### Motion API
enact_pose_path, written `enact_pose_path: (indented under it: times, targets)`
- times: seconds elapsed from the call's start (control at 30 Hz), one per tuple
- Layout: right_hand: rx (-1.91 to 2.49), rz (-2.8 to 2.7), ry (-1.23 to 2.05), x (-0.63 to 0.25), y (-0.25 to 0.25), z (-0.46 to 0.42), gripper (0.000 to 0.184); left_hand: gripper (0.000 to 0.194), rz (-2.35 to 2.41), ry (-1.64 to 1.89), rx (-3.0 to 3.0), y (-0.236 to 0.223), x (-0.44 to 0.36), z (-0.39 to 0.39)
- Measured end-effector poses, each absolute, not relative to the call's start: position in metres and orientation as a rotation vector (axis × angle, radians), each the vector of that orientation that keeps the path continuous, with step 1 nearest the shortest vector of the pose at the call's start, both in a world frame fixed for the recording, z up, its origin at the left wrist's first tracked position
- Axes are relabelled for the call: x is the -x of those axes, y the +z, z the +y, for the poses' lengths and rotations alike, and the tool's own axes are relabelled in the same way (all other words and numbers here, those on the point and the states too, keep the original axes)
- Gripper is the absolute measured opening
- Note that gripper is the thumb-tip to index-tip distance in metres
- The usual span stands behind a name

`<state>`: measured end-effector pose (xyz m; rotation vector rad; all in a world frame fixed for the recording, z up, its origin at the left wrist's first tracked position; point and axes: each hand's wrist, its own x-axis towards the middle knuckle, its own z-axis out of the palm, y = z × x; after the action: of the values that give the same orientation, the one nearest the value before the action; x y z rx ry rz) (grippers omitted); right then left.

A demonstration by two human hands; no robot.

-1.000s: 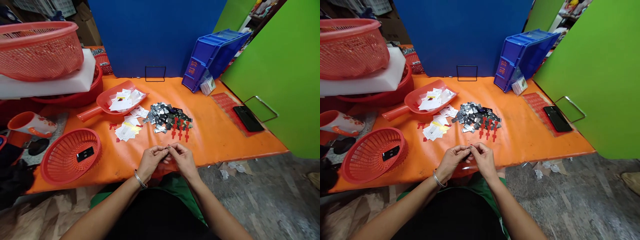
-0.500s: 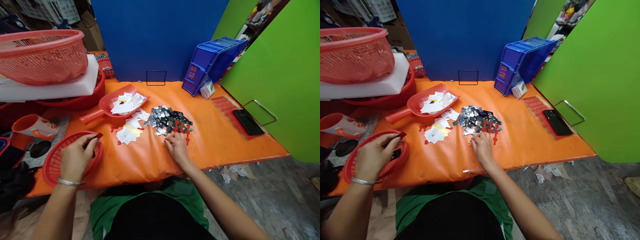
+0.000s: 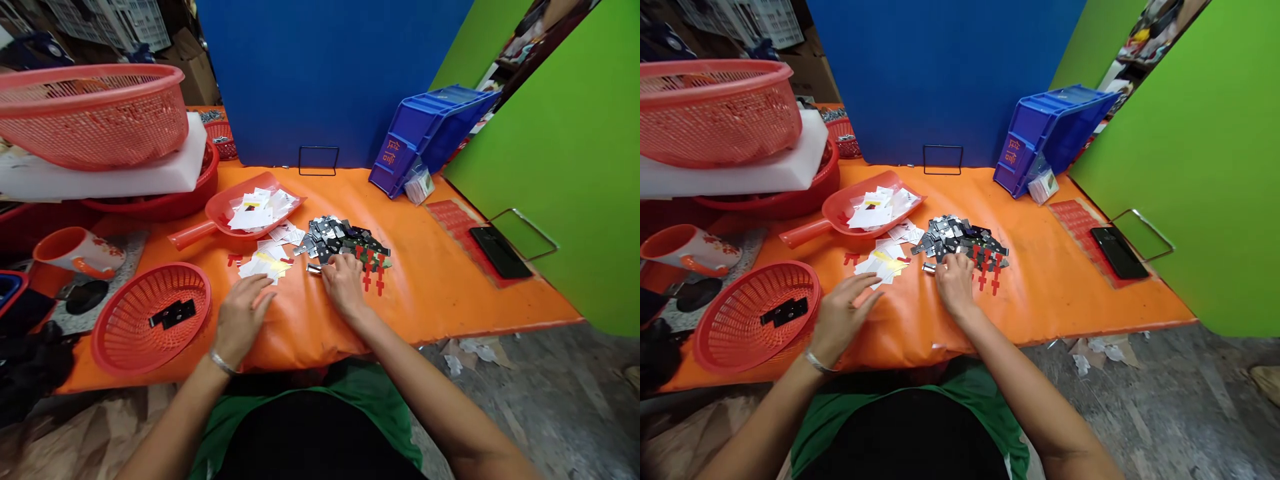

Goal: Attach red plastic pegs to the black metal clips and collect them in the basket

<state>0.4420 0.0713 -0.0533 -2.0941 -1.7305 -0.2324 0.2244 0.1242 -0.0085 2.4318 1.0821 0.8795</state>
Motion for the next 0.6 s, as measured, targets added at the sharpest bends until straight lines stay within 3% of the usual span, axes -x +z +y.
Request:
enact_pose_path:
  times: [0.1, 0.23, 0.4, 0.6]
  targets:
    - [1.843, -1.898, -0.217, -0.424, -0.048, 0.053, 0.018, 0.029, 0.957, 0.757, -2.472, -0.022, -0.254, 0.11]
    - [1.722, -1.769, -0.03, -0.43, -0.046, 0.027, 0.015, 0.019, 0.97, 0.491, -2.36, -0.031, -0.273, 0.103]
    - [2.027, -1.233, 0.131, -0.491, -0.055, 0.008, 0.01, 0.011, 0.974, 0.467, -1.723, -0.037, -0.292, 0.103]
    - [2.263, -1.174, 0.207, -0.524, -0.067, 0.011, 0.009, 0.016, 0.82, 0.41, -1.065, -0.036, -0.336, 0.098]
